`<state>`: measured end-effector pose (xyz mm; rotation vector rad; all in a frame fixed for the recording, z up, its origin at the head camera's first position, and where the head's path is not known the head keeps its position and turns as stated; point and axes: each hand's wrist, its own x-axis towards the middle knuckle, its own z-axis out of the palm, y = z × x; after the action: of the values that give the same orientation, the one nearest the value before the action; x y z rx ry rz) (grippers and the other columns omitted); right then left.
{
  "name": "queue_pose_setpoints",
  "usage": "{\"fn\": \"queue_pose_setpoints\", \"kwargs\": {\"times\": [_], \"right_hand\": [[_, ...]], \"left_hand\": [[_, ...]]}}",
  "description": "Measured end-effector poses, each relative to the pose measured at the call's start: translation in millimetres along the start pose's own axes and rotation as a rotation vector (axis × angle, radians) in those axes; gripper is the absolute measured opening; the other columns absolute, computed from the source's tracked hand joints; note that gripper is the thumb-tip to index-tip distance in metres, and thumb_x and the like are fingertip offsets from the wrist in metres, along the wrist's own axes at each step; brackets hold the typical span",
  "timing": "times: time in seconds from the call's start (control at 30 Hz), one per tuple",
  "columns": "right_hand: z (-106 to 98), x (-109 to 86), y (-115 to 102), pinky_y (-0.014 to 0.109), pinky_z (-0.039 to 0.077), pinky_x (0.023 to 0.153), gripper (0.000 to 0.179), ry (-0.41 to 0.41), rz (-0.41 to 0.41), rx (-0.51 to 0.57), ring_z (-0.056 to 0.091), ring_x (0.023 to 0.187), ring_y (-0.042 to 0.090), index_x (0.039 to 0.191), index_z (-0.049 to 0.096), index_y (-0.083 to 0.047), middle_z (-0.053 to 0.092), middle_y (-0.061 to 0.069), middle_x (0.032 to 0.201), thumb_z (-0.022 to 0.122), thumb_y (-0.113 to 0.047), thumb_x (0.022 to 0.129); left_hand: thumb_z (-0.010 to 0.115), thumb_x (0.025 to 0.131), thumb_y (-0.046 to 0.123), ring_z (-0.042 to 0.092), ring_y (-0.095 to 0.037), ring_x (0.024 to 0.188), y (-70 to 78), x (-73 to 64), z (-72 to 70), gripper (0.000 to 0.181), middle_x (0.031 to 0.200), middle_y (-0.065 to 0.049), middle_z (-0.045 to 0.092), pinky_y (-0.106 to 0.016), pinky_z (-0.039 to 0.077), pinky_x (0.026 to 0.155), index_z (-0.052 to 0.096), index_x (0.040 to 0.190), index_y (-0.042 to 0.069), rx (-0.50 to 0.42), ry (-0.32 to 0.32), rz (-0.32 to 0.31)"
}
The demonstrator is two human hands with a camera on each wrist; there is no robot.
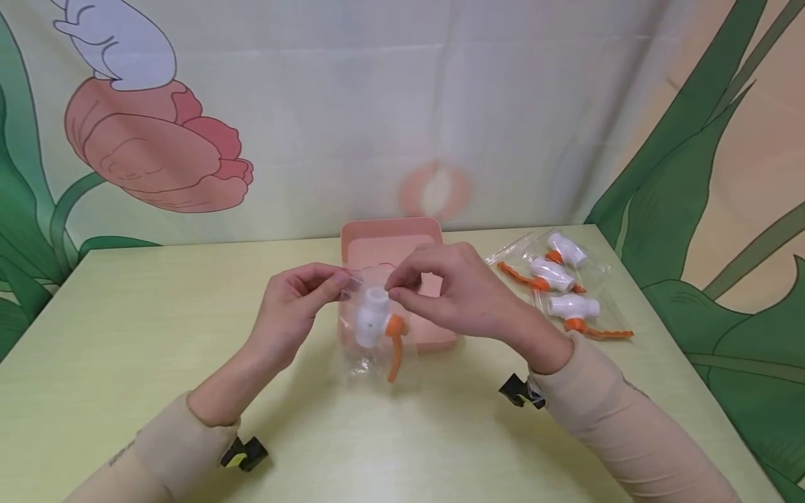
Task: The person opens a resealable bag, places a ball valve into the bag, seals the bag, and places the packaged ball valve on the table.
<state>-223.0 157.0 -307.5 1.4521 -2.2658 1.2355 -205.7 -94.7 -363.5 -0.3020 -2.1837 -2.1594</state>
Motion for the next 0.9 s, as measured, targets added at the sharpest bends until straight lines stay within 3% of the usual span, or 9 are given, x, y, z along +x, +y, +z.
{"fn": "queue_pose_setpoints", "kwargs": {"times": [0.13,0.6,0.9], "right_hand": [[-1.0,-3.5,3.3,0.029,0.049,0.061,0.014,0.016,0.038,0.0,0.061,0.073,0.009,0.094,0.077,-0.012,0.068,-0.013,0.083,0.078,0.001,0.089],[-1.0,-10.6,9.8,0.028,0.053,0.073,0.011,0.086,0.19,0.047,0.066,0.079,0.014,0.096,0.078,-0.012,0.072,-0.01,0.087,0.076,-0.003,0.091],[4.4,-11.1,13.4,0.032,0.055,0.08,0.013,0.113,0.24,0.113,0.065,0.084,0.018,0.096,0.072,-0.01,0.069,-0.006,0.091,0.077,0.0,0.09]], "left_hand": [[0.072,0.098,0.01,0.067,-0.023,0.085,1.9,-0.2,0.5,0.017,0.094,-0.011,0.076,-0.034,0.058,0.084,0.075,0.107,-0.004,-0.006,0.017,0.07],[0.07,0.097,0.002,0.066,-0.022,0.078,13.2,-2.8,6.7,0.01,0.089,-0.014,0.073,-0.031,0.058,0.074,0.072,0.1,-0.006,0.026,0.043,0.246],[0.07,0.097,0.002,0.064,-0.022,0.076,14.5,-2.6,7.2,0.008,0.088,-0.012,0.072,-0.028,0.055,0.069,0.072,0.098,-0.006,0.048,0.061,0.295]]}}
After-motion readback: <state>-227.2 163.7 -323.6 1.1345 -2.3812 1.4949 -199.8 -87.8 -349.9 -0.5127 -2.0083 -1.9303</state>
